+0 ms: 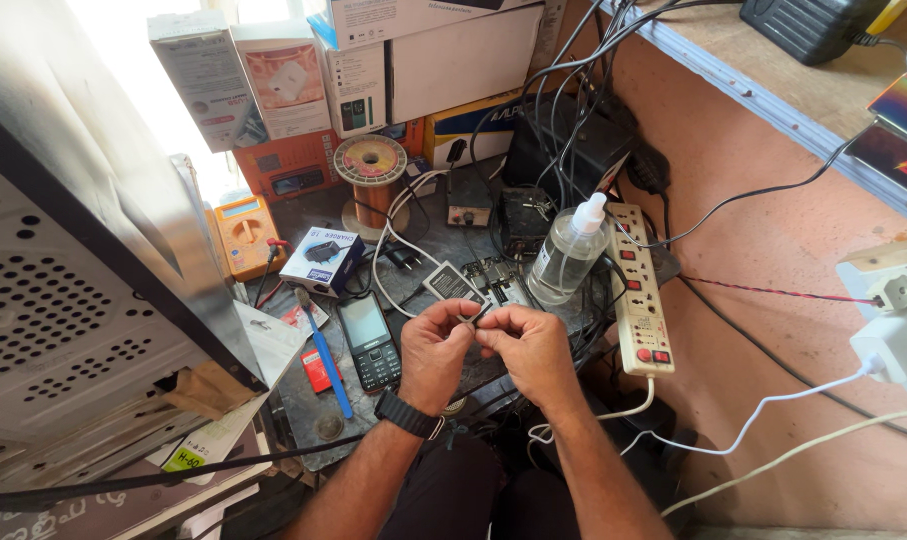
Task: The person holds a small electronic component and manipulates it with their hands. They then pick up a mobile phone, insert a battery, and connect a charging cable to the device.
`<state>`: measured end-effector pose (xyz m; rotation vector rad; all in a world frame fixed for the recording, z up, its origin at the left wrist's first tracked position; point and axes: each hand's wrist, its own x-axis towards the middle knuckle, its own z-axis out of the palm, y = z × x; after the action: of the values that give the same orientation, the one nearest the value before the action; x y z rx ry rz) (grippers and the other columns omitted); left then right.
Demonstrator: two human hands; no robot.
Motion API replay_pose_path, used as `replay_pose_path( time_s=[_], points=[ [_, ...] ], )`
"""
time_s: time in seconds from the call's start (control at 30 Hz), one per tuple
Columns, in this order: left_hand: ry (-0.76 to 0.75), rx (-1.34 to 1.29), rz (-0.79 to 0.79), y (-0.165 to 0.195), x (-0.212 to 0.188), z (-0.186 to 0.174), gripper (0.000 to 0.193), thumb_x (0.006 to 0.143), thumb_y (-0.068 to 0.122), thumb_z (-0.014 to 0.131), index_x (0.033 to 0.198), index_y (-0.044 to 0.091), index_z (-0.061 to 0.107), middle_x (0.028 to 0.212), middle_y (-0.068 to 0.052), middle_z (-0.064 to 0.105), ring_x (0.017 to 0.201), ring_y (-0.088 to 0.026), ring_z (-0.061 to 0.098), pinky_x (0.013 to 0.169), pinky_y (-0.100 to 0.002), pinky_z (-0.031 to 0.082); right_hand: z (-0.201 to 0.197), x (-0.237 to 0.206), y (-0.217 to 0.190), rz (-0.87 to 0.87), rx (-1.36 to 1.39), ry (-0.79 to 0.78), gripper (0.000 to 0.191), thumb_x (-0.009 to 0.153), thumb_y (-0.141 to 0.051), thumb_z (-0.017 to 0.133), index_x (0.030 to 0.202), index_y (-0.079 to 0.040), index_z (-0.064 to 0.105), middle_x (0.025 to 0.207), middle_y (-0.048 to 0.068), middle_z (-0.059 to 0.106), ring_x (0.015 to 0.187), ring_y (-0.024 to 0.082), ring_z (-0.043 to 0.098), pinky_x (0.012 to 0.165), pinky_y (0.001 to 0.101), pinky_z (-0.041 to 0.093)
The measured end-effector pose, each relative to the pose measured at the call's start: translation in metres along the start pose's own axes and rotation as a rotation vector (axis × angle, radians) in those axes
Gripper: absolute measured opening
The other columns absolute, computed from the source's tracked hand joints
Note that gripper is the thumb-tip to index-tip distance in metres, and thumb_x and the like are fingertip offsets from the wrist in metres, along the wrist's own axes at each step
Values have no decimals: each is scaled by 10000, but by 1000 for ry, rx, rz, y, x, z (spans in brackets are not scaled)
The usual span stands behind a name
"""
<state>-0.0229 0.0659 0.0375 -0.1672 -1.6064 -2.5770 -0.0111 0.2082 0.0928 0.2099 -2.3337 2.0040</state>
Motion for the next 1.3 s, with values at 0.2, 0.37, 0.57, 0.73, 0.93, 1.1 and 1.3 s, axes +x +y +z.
replay_pose_path(
  time_s=[0.2,0.37,0.57,0.73,0.93,1.1,1.3],
  points=[
    [6,5,-6,4,-1,1,204,898,-75,627,1081,-31,707,854,-15,710,711,-42,622,629,-190,507,1,-1,-5,5,-24,4,80,840,12,752,916,31,767,784,67,759,659,108,698,610,235,578],
    [6,21,10,2,-2,4,199,906,-73,628,1084,-34,709,854,-12,704,715,-41,613,629,-187,498,-2,-1,-6,-11,-6,1,79,844,18,748,919,37,763,789,71,757,663,112,695,612,236,574],
    [-14,-19,22,-1,-2,2,209,906,-76,609,1090,-41,703,892,-22,720,769,-56,642,679,-196,525,-2,-3,-4,8,19,2,77,843,21,748,918,38,758,793,63,752,664,108,691,616,236,572],
    [-1,-23,12,-5,-2,2,207,906,-73,610,1090,-40,700,900,-18,715,764,-49,635,667,-194,516,-3,-3,-1,-9,16,-1,80,842,26,745,919,43,760,797,65,752,670,105,687,621,237,575],
    [-16,-22,23,-7,-2,1,205,909,-72,617,1093,-41,703,875,-12,702,731,-38,610,645,-187,494,-3,-2,0,-7,19,-6,79,842,28,745,918,43,758,794,65,752,669,106,689,618,235,571],
    [0,8,9,-3,-2,2,207,909,-68,615,1090,-33,708,868,-7,699,729,-37,607,638,-185,492,-3,-2,-3,-5,10,-6,79,840,28,747,917,42,760,794,71,755,670,109,694,620,235,574],
    [9,54,4,1,-3,5,202,906,-65,628,1087,-30,712,855,-18,699,722,-45,621,635,-198,517,-4,-3,-9,8,-19,2,88,836,26,746,921,36,767,796,78,759,669,116,698,618,238,581]
  ],
)
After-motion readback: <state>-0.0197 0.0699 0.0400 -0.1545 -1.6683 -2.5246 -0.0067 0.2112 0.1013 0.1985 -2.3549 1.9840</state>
